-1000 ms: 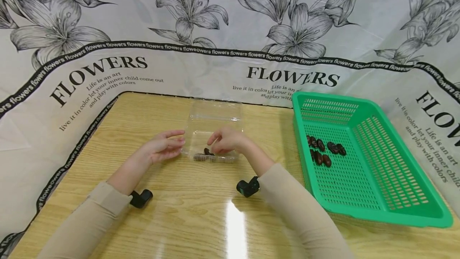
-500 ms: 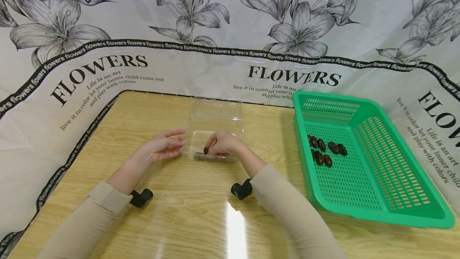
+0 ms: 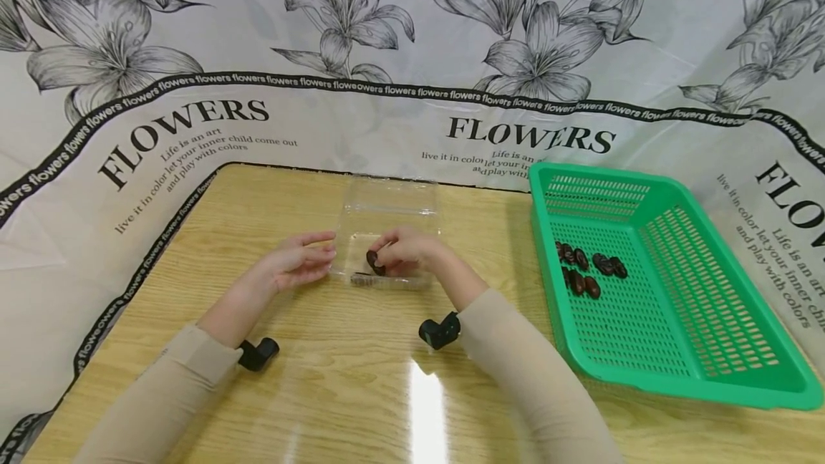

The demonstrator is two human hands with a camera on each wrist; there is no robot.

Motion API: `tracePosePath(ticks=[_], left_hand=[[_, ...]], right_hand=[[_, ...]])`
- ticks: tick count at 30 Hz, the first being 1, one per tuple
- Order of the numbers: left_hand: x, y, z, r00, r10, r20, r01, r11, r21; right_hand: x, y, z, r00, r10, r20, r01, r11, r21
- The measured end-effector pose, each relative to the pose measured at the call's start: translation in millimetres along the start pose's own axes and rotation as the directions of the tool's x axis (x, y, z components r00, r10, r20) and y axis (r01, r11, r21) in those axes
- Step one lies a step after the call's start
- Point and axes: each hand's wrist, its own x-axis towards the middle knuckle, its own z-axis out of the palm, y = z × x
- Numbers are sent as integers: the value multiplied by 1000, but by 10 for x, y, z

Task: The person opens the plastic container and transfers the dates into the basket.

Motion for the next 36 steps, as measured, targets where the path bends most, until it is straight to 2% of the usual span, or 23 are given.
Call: tracePosePath(ticks=[6, 11, 24, 31, 36], left_hand=[[-7, 11, 1, 1000, -2, 1, 2, 1000, 8], [-4, 29, -3, 1000, 2, 7, -2, 1000, 13], [-6, 21, 14, 1000, -3, 14, 2, 1000, 24], [-25, 31, 16, 1000, -2, 10, 2, 999, 37], [-16, 32, 2, 1000, -5, 4, 5, 999, 35]], right_hand=[[-89, -156, -91, 1000, 14, 26, -18, 989, 148], [-217, -300, -188, 1000, -15, 1, 15, 974, 225], [-617, -438, -539, 995, -101, -8, 100, 961, 257], [-892, -423, -859, 991, -116, -64, 130, 945, 300], [-1112, -390, -1145, 989, -88, -117, 121, 941, 317]])
